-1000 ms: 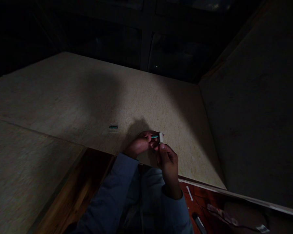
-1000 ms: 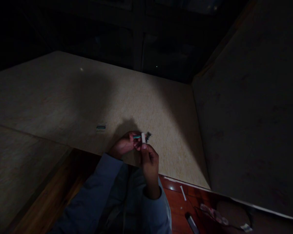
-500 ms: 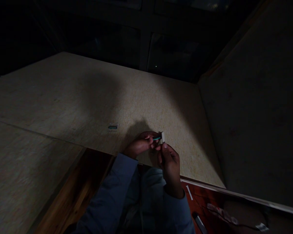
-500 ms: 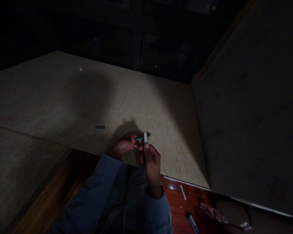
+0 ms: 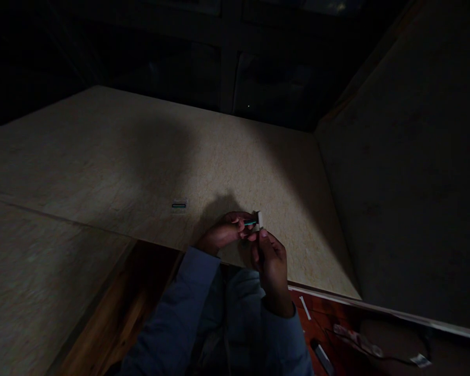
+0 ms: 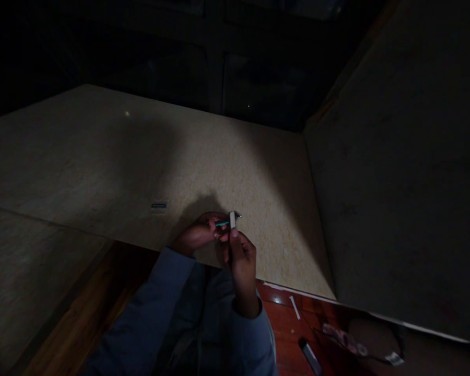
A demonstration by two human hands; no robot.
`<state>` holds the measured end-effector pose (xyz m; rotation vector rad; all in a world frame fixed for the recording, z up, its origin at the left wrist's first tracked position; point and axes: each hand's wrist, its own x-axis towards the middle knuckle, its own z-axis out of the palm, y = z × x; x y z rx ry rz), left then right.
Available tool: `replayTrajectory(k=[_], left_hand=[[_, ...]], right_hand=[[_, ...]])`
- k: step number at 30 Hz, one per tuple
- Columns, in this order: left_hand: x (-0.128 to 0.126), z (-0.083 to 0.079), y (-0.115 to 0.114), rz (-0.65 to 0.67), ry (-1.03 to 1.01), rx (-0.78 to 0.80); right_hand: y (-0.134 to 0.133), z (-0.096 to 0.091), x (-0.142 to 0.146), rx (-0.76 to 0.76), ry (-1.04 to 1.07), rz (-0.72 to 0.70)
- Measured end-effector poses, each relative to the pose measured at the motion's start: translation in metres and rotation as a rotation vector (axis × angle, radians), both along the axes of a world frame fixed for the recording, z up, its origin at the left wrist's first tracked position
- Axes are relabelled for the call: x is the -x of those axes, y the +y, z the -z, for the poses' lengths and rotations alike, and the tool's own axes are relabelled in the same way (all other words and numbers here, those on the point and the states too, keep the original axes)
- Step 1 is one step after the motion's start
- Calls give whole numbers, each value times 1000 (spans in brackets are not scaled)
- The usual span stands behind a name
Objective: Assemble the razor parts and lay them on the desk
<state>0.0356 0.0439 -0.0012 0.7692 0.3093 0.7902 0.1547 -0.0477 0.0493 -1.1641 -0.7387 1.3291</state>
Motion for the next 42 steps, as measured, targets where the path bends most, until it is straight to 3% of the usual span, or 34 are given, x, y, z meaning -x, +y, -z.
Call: replayTrajectory(k=[7, 13, 22, 31, 42], left_hand=[[3, 6, -1, 16, -61, -14], [0, 1, 0, -20, 0, 18], [2, -4, -2, -43, -21, -5], [0, -6, -1, -47, -62, 66], [0, -21, -5, -88, -52, 101]], right_hand=[[-1, -2, 7, -10, -31, -181], [1, 1, -3, 7, -47, 23], [0, 0, 3, -13, -48, -52], [-2, 1, -8, 15, -77, 11], [-2, 9, -31, 67, -121, 147]])
